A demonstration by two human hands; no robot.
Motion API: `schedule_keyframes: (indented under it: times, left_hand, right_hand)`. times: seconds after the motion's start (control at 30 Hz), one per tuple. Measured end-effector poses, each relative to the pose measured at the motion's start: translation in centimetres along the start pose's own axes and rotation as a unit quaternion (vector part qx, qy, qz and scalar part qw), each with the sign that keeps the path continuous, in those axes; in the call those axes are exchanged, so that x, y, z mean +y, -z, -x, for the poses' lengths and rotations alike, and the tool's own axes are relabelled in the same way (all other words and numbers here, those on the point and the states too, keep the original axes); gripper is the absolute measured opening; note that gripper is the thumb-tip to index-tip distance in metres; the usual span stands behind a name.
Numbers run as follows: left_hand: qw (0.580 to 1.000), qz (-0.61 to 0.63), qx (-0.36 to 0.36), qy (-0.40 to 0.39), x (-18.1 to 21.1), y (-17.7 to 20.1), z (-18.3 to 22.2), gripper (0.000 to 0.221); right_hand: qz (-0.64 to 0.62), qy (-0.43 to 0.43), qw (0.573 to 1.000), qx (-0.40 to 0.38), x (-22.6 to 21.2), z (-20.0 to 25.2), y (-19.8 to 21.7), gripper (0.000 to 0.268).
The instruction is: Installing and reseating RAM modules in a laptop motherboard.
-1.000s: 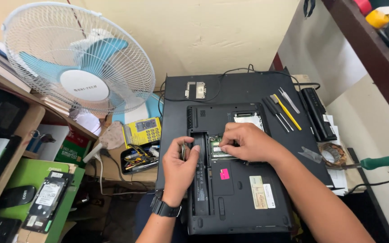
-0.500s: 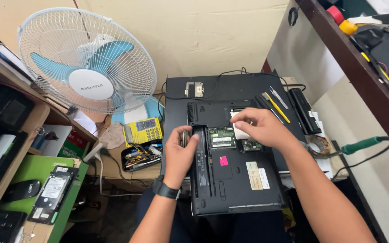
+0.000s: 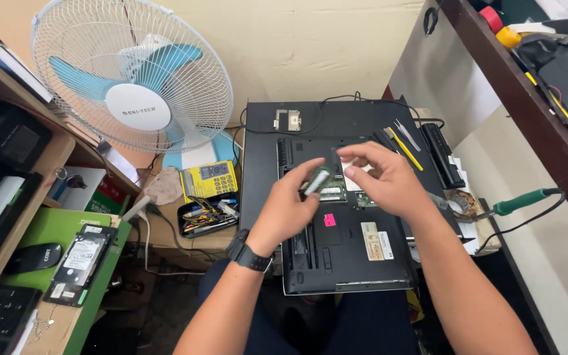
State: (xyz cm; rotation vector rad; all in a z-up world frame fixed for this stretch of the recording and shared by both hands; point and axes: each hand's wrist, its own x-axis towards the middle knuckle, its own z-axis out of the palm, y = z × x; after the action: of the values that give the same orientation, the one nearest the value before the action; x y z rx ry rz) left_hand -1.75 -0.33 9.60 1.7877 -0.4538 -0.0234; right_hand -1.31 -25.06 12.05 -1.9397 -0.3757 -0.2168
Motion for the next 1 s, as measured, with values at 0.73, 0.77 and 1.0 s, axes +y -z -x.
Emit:
schedule_keyframes:
  times: [0.73,0.77,1.0]
  left_hand:
    - [0.982,-0.153,0.048,-0.103,-1.5,1.3,2.8,0.051]
    - [0.982,-0.153,0.047,-0.102,-1.6,0.9,4.3,0.051]
    - [0.969,-0.205,-0.110,-0.080,-1.5,-0.4,11.4,0.105]
  right_hand:
    - [0.071,-0.118,0.990,-0.017,4.0,0.2,0.2,0.015]
    - [0.070,-0.119,0.990,-0.017,4.3,0.4,0.4,0.015]
    - [0.030,-0.125,0.990,0.056,6.6,2.5,1.1,0.011]
